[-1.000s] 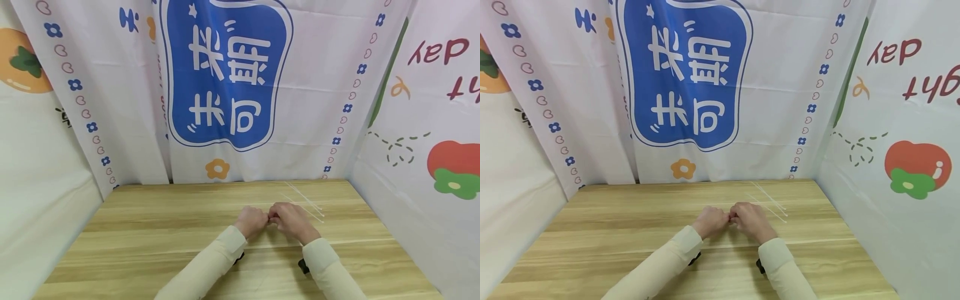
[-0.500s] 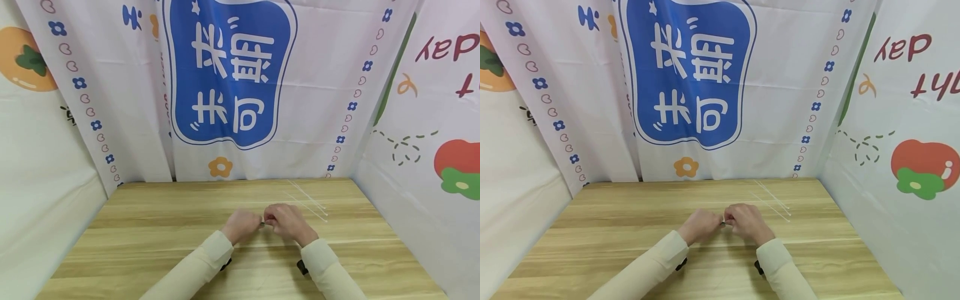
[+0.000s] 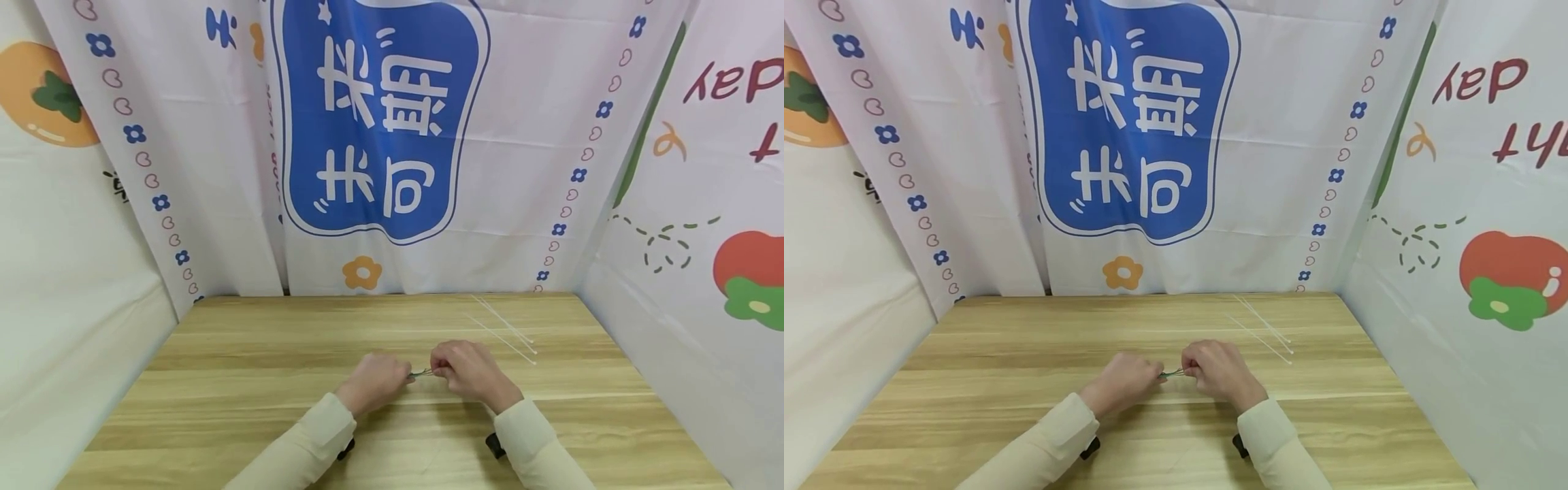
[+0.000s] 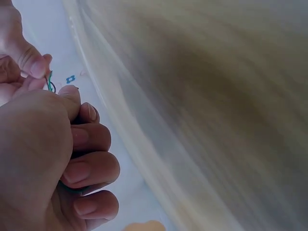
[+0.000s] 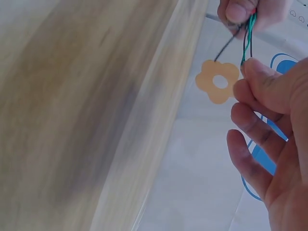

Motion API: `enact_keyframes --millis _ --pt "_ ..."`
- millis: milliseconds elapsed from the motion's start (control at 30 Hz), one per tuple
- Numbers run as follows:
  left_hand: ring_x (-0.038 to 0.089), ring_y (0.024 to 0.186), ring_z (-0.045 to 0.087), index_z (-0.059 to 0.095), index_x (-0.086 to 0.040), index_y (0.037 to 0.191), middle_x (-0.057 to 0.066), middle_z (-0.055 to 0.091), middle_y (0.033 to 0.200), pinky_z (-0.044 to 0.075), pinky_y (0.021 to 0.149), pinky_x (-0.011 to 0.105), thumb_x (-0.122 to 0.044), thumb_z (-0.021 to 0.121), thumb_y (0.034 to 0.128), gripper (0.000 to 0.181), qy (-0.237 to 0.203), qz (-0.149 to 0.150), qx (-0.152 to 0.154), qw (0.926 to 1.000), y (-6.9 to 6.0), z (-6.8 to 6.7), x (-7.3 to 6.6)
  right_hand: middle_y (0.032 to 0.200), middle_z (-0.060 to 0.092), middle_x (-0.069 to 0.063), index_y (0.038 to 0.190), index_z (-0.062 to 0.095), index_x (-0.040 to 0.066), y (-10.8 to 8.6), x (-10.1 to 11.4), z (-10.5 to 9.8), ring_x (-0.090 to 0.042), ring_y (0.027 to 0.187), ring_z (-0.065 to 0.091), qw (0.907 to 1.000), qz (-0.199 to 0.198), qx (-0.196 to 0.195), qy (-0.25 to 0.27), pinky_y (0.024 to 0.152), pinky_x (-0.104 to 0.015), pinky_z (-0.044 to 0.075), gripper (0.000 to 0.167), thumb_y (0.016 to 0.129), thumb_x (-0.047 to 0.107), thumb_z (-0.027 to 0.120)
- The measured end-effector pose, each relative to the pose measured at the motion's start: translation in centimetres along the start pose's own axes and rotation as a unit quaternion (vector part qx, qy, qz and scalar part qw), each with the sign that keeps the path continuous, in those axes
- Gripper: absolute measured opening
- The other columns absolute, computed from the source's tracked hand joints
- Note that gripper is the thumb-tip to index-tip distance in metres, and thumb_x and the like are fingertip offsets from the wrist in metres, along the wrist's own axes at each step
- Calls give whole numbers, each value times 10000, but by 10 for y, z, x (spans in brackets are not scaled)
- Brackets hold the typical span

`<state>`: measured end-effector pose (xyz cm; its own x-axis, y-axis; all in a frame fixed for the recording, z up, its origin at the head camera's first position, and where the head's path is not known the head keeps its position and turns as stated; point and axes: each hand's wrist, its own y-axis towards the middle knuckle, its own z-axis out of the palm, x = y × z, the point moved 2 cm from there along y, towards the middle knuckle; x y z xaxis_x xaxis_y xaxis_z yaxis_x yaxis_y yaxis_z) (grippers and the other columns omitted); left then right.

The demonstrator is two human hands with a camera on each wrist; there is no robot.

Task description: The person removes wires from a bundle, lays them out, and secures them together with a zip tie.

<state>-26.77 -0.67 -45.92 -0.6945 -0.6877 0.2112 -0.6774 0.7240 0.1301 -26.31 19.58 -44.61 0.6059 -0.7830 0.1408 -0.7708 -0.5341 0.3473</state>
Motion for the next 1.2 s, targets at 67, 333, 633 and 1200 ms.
enact_keyframes --millis 67,333,633,1200 --pt "50 557 418 677 -175 883 -75 562 666 411 468 241 -373 619 1073 281 -125 -56 63 9999 -6 1 2 763 624 170 790 671 286 -1 0 0 12 668 492 10000 15 26 19 573 -187 404 247 915 120 805" --pt "77 591 522 694 -159 938 -53 632 694 472 525 271 -356 594 1085 266 -297 -78 56 9995 -28 2 13 740 616 167 780 669 279 -5 0 1 9 634 458 10000 -15 15 60 555 -187 383 265 921 89 788" --pt "71 594 509 673 -162 931 -51 638 704 476 532 305 -331 598 1085 240 -673 -224 102 9974 -49 5 26 745 628 158 780 668 263 -10 -2 2 18 636 449 9994 -229 -189 201 579 -182 391 260 906 80 802" --pt "77 572 474 624 -156 905 -49 601 672 416 513 303 -312 589 1090 245 -672 -161 -33 9976 -69 5 33 739 568 180 784 653 284 -16 -3 1 5 652 443 9995 -7 71 305 615 -201 393 256 935 130 792"
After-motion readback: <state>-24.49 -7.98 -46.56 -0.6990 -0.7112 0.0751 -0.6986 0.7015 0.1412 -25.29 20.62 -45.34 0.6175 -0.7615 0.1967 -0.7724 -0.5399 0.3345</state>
